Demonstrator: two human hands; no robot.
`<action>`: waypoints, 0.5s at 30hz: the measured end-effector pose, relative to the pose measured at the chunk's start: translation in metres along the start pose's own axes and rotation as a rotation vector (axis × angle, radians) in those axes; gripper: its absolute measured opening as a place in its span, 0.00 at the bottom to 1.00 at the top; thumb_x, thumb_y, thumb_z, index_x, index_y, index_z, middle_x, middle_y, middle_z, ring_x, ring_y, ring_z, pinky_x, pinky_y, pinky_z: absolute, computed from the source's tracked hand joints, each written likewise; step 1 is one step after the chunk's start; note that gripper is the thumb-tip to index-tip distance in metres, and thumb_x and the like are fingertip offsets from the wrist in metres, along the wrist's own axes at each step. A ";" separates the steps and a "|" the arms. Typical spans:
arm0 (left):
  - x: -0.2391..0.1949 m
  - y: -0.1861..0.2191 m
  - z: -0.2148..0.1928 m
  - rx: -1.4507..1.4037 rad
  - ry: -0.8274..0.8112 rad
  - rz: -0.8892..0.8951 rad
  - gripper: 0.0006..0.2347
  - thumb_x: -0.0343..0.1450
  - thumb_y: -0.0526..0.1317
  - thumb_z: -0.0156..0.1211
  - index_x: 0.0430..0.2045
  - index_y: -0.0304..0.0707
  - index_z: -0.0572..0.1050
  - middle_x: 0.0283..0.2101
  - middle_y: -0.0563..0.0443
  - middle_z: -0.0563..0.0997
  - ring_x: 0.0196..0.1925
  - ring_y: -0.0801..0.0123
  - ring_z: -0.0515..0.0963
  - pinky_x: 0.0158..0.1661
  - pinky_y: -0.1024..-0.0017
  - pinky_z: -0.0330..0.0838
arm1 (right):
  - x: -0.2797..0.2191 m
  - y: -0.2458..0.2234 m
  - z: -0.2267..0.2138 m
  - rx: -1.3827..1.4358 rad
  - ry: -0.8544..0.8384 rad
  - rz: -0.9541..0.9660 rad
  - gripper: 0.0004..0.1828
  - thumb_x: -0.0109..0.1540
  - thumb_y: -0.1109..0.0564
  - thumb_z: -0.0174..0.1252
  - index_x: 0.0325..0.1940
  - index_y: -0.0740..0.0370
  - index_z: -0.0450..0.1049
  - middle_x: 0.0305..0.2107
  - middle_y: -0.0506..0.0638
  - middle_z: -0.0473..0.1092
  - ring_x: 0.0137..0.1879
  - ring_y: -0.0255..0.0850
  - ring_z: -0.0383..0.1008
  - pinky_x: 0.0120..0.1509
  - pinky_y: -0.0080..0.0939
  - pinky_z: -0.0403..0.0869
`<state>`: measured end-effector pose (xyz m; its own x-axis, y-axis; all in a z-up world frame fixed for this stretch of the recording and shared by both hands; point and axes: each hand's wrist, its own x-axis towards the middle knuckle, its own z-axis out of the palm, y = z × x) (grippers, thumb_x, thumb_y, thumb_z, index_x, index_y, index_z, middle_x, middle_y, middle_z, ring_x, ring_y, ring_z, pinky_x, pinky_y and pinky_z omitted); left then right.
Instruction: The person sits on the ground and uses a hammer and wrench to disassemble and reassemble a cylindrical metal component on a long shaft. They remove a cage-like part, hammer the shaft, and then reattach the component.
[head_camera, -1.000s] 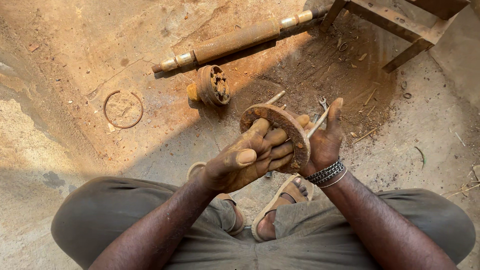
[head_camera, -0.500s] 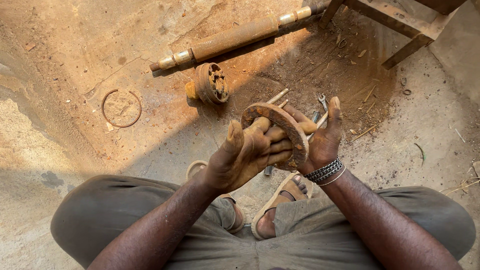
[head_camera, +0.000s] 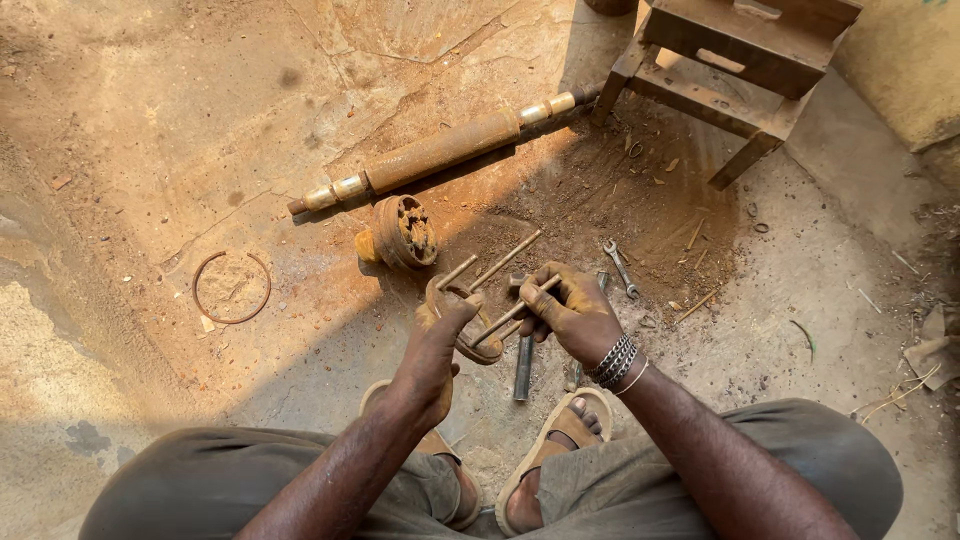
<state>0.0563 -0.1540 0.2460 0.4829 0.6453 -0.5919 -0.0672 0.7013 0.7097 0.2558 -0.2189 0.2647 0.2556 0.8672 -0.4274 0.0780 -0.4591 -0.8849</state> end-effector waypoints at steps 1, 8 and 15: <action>-0.001 0.001 0.000 0.132 0.046 0.010 0.29 0.66 0.49 0.64 0.56 0.29 0.64 0.55 0.37 0.74 0.64 0.60 0.70 0.66 0.49 0.51 | 0.003 0.010 0.005 -0.151 -0.017 0.018 0.10 0.66 0.52 0.57 0.42 0.62 0.75 0.28 0.51 0.79 0.29 0.32 0.81 0.31 0.34 0.80; -0.011 0.057 0.004 0.430 0.149 0.305 0.43 0.66 0.47 0.64 0.74 0.42 0.42 0.71 0.38 0.50 0.71 0.54 0.55 0.68 0.51 0.52 | 0.007 0.090 0.057 -0.893 -0.024 -0.550 0.06 0.56 0.60 0.62 0.37 0.59 0.75 0.25 0.51 0.74 0.28 0.42 0.73 0.31 0.48 0.76; -0.015 0.127 -0.008 0.000 0.210 0.386 0.36 0.67 0.46 0.60 0.72 0.46 0.53 0.67 0.37 0.61 0.62 0.53 0.67 0.60 0.54 0.68 | 0.071 0.086 0.017 -0.294 -0.165 0.432 0.09 0.62 0.56 0.60 0.47 0.53 0.73 0.27 0.54 0.78 0.27 0.39 0.81 0.29 0.40 0.81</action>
<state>0.0334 -0.0717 0.3422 0.2343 0.9076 -0.3483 -0.2082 0.3968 0.8940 0.2644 -0.1931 0.1549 0.1717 0.5952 -0.7850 0.2712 -0.7946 -0.5432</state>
